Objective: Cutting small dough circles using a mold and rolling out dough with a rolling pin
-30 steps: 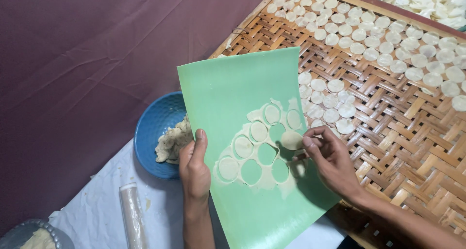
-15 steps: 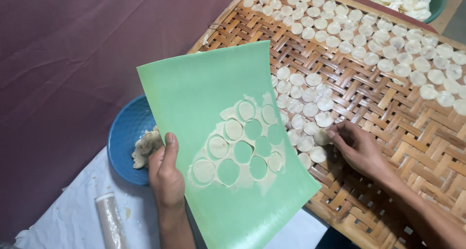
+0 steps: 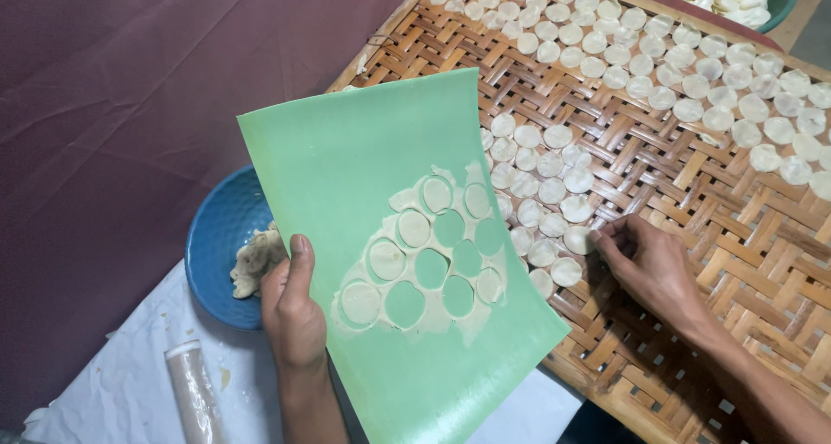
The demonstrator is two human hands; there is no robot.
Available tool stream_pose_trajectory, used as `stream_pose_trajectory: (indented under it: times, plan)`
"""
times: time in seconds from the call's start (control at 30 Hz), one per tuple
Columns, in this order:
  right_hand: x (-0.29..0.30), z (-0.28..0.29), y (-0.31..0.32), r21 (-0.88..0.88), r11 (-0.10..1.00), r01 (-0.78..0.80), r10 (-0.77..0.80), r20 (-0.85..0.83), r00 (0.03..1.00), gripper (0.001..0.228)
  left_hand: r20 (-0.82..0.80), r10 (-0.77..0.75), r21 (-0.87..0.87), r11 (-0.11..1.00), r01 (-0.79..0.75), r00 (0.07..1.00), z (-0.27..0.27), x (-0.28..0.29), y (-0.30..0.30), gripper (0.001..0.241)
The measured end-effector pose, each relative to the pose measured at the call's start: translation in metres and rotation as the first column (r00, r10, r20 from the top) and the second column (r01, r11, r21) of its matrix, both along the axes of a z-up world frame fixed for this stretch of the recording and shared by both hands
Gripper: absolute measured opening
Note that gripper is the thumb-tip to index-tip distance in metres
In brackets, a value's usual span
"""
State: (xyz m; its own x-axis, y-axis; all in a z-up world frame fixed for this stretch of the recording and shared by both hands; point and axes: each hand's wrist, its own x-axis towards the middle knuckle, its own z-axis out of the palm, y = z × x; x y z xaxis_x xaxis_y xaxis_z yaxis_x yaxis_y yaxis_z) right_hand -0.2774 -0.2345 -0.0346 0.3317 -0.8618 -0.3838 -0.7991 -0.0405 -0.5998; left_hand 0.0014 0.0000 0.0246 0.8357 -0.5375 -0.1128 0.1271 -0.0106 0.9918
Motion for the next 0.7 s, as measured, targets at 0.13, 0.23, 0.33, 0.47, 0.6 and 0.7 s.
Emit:
stream_pose_trajectory:
  times: [0.13, 0.23, 0.33, 0.47, 0.6, 0.7]
  plan:
    - [0.002, 0.006, 0.004, 0.059, 0.998, 0.026, -0.030, 0.061, 0.998, 0.028, 0.052, -0.008, -0.005, 1.000, 0.008, 0.999, -0.010, 0.003, 0.002, 0.048]
    - [0.000, -0.002, 0.005, -0.114, 0.989, -0.089, 0.091, 0.009, 0.996, 0.025, 0.073, -0.003, -0.017, 1.000, 0.004, 0.997, -0.018, 0.005, 0.004, 0.047]
    - [-0.003, -0.019, 0.003, -0.305, 0.946, -0.111, 0.091, -0.079, 0.993, 0.028, 0.073, 0.005, -0.038, 0.999, -0.003, 0.997, -0.022, 0.005, 0.004, 0.048]
    - [0.017, -0.037, 0.014, -0.749, 0.565, -0.345, 0.529, 0.008, 0.849, 0.018, 0.046, -0.029, -0.026, 0.999, 0.030, 0.999, -0.021, -0.002, -0.001, 0.048]
    - [0.071, 0.029, 0.066, -0.771, 0.509, -0.382, 0.779, 0.225, 0.585, 0.028, 0.064, -0.110, -0.024, 0.993, 0.112, 0.992, -0.015, -0.014, -0.008, 0.048]
    - [0.096, 0.046, 0.082, -0.788, 0.442, -0.428, 0.852, 0.220, 0.474, 0.033, 0.086, -0.089, -0.025, 0.995, 0.092, 0.992, -0.025, -0.018, -0.011, 0.050]
